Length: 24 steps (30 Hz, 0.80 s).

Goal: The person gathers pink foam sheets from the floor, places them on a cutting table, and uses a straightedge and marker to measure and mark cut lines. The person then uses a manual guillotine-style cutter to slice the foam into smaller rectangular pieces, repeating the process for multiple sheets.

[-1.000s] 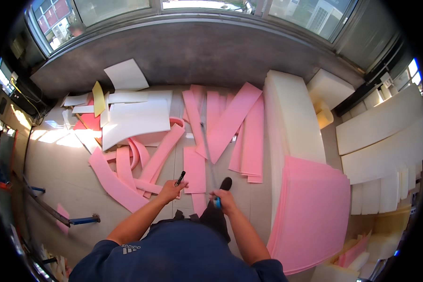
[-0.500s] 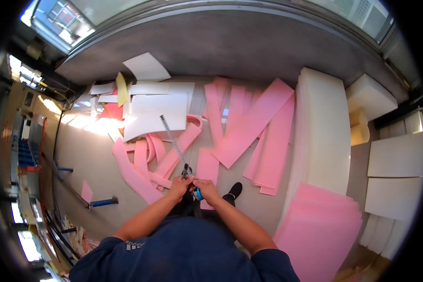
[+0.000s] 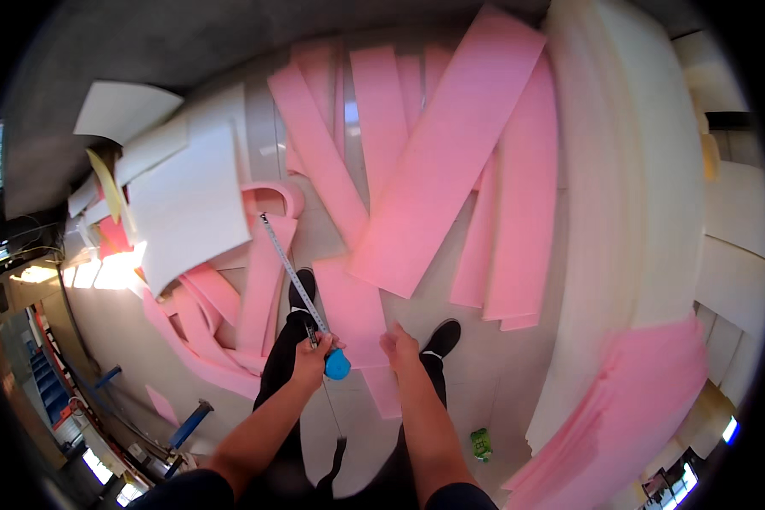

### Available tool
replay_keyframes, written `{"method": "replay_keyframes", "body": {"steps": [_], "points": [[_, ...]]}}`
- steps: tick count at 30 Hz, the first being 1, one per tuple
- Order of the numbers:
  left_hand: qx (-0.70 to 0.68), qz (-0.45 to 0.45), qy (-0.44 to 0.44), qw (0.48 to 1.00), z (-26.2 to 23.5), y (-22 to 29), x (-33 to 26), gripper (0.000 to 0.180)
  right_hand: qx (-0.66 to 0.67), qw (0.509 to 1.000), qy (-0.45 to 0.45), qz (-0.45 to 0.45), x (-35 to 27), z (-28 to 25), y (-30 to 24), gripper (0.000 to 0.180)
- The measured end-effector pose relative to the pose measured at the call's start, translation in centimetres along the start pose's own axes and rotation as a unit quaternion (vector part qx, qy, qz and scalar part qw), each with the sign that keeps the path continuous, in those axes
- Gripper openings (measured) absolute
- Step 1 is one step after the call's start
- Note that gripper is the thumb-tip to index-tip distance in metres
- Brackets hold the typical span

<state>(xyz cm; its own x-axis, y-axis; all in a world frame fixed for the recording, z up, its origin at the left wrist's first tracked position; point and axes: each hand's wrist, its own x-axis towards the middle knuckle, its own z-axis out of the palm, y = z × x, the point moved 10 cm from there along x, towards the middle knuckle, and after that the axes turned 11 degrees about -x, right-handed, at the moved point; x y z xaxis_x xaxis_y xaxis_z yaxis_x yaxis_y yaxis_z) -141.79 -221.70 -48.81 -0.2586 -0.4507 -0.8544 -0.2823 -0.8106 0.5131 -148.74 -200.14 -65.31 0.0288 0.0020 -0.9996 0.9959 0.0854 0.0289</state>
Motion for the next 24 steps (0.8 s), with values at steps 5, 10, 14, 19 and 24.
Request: {"method": "replay_keyframes", "body": {"steps": [5,10,14,19,24], "points": [[-0.005,-0.068,-0.049,0.996,0.9,-3.6,7.4,0.017,0.035,0.992,0.116,-0.038,19.8,2.7,-3.8,0.031],[0.069,-0.074,-0.037,0.994,0.2,-3.3,8.3,0.018,0.220,0.966,0.019,-0.132,19.6,5.8,-7.8,0.033],[-0.081,-0.085,0.024,0.993,-0.9,-3.5,8.9,0.019,0.025,0.877,0.063,-0.476,0.8,-8.4,-19.3,0.041],[-0.012,-0.062,-0.011,0.998,1.1,-4.4,9.8,0.017,-0.050,0.800,0.223,-0.555,-19.9,-18.0,-27.7,0.049],[0.036,-0.060,-0.048,0.996,2.1,-5.4,9.9,0.014,-0.269,0.675,0.621,-0.294,-18.1,-26.1,-23.3,0.060]]}}
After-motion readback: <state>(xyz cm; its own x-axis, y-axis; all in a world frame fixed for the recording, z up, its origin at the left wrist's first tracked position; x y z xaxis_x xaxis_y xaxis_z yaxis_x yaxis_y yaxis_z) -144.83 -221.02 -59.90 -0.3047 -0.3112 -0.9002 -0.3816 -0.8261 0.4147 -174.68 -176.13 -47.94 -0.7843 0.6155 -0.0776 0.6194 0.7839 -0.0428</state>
